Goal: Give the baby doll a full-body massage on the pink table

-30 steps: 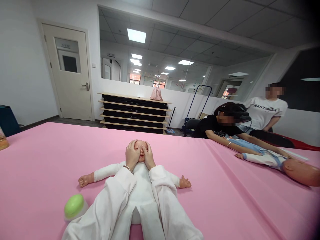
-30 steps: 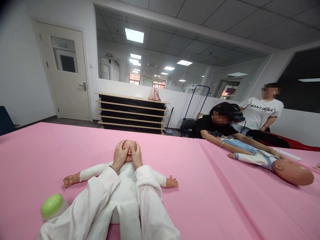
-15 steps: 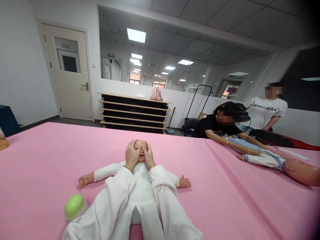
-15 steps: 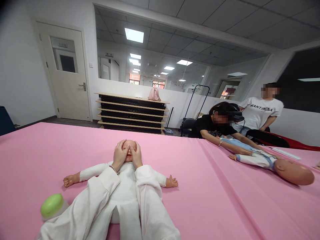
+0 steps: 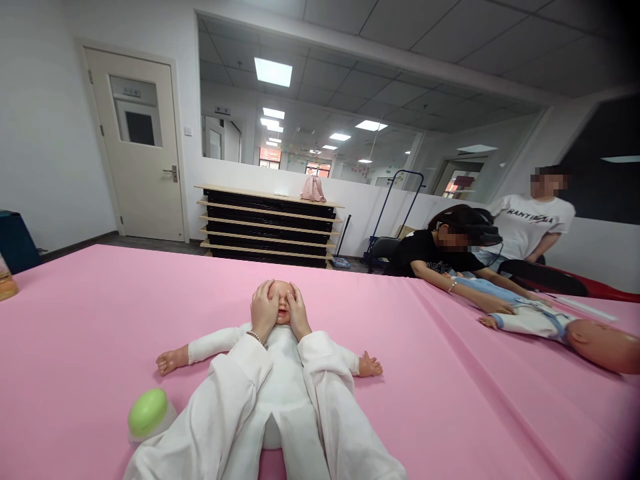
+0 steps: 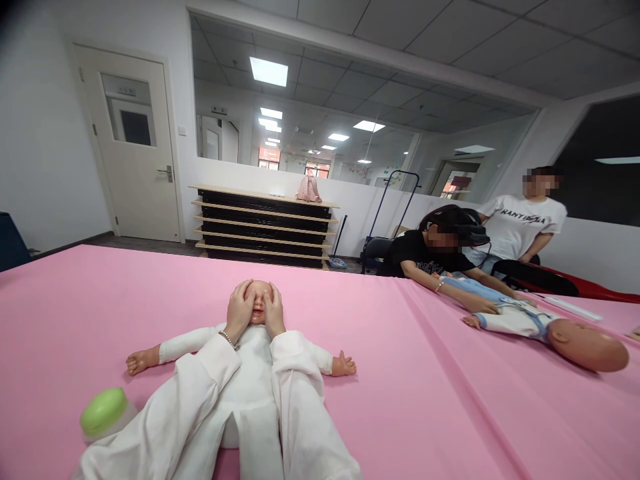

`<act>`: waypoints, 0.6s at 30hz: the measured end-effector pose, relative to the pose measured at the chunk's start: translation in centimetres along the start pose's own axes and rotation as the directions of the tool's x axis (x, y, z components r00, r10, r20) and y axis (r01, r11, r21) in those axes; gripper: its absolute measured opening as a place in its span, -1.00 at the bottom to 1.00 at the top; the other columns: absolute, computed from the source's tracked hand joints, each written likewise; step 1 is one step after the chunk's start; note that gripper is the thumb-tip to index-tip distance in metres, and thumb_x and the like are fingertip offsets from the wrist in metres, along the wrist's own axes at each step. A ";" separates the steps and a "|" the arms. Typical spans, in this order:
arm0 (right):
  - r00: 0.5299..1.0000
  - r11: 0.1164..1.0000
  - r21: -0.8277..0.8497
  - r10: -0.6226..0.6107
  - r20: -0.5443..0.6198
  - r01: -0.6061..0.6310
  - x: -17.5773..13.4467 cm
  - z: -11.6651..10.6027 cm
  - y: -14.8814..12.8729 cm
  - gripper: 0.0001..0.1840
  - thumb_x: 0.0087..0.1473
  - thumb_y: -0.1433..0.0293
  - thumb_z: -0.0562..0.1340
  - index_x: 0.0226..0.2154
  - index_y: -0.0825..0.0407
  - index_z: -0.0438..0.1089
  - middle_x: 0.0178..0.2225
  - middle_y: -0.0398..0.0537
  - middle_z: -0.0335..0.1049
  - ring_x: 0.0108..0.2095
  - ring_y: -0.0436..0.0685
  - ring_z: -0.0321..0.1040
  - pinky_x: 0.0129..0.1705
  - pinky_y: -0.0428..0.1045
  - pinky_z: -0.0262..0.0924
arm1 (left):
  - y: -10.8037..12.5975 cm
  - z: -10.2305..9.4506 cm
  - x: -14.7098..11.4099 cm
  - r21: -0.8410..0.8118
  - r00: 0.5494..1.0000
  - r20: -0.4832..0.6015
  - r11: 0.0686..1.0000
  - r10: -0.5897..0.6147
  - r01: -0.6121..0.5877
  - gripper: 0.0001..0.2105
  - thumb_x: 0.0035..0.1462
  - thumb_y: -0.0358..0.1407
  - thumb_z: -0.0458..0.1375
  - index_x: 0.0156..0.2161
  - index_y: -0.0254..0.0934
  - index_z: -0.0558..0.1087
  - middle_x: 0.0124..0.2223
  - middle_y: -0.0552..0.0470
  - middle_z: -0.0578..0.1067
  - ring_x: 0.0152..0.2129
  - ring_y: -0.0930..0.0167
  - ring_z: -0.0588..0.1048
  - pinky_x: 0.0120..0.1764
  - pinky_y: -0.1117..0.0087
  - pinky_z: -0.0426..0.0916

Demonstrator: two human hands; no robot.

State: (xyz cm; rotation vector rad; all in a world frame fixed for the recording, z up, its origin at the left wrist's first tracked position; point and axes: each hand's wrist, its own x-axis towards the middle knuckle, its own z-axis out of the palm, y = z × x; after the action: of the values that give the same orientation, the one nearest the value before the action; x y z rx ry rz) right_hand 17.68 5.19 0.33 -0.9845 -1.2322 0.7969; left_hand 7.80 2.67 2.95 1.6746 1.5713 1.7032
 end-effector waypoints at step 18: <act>1.000 1.000 0.007 0.005 0.003 -0.005 -0.2 0.0 -0.4 -0.45 -0.09 0.16 0.14 -0.03 0.03 0.21 0.05 0.01 0.15 0.09 0.13 0.06 0.14 0.03 -0.07 | 0.2 -0.1 0.0 0.006 1.000 0.001 1.000 0.004 -0.004 -0.68 0.05 -0.32 -0.01 -0.05 -0.23 0.32 0.02 -0.04 0.35 -0.02 0.31 0.28 0.04 0.22 0.16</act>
State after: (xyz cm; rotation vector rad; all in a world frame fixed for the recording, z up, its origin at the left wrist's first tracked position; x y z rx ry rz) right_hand 17.64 4.85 0.63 -0.9821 -1.2291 0.8064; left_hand 7.81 2.53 3.09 1.6816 1.5751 1.7014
